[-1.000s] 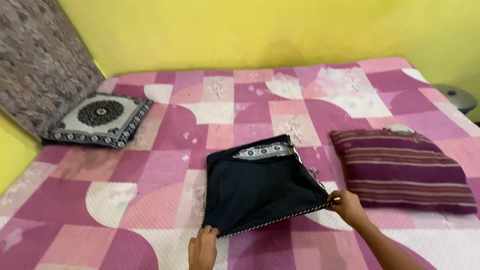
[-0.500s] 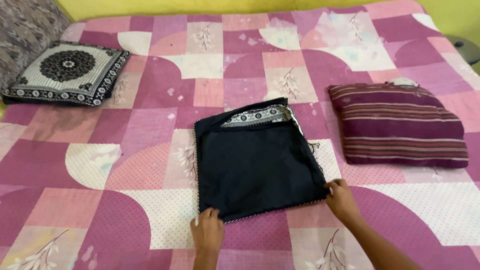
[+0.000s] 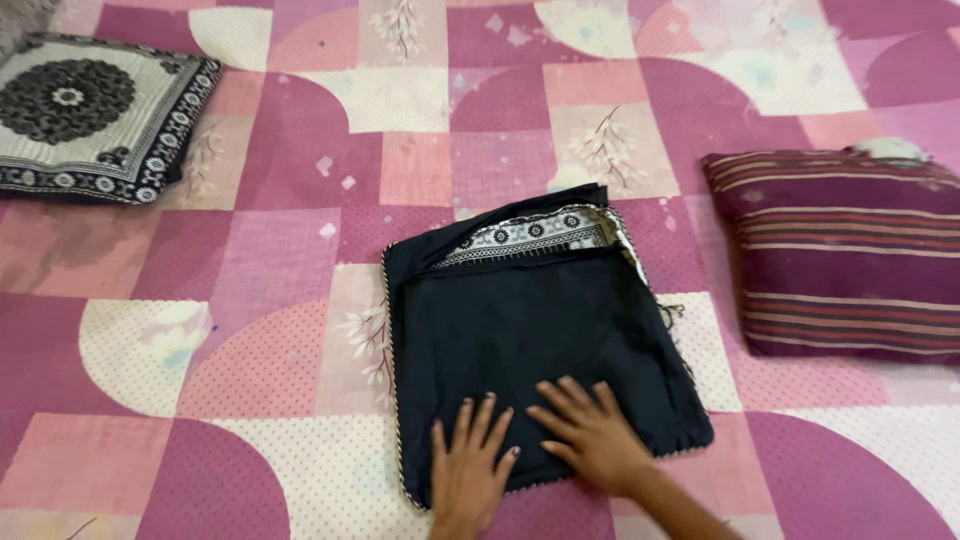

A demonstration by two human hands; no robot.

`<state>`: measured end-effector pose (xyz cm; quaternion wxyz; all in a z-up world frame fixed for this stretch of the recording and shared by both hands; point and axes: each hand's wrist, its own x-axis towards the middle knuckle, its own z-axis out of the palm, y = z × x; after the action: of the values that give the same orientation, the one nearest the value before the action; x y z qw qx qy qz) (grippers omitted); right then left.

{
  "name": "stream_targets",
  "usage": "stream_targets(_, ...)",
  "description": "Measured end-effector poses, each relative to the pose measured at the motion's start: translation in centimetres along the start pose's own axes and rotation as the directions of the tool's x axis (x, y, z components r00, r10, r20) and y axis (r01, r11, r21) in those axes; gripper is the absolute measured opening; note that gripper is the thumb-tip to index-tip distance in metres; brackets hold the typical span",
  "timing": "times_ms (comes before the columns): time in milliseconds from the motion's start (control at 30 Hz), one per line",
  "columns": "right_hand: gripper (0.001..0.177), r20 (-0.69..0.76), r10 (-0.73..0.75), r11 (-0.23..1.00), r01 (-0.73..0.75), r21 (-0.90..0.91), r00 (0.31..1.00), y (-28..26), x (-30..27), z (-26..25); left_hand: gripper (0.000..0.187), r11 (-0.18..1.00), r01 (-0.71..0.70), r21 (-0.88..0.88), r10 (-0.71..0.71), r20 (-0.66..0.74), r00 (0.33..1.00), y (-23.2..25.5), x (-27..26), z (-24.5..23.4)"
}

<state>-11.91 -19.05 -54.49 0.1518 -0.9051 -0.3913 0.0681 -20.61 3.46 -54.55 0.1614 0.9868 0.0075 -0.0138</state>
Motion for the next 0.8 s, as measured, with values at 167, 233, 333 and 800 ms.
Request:
stream_targets(167, 0.074, -0.164, 0.387, 0.868, -0.419, -0.267, 0.907, 9.2, -0.8, -4.0, 0.07, 0.922, 0.332, 0.201, -0.304, -0.16, 0.939, -4.6, 1.4, -3.2)
stream_targets(233, 0.064, -0.341, 0.465, 0.807, -0.55, -0.216, 0.817, 9.4, -0.1, -4.6, 0.066, 0.877, 0.431, 0.213, -0.366, -0.287, 0.885, -5.0, 2.4, -3.9)
stream_targets(333, 0.056, -0.362, 0.443, 0.828, -0.529, -0.187, 0.82, 7.4, 3.4, -4.9, 0.065, 0.978, 0.21, -0.001, -0.2, -0.311, 0.929, -2.8, 5.4, -3.2)
stream_targets(800, 0.064, -0.26, 0.424, 0.854, -0.478, -0.205, 0.868, 11.7, 7.9, -6.9, 0.066, 0.893, 0.34, 0.296, -0.321, -0.111, 0.94, -9.1, 9.4, -6.1)
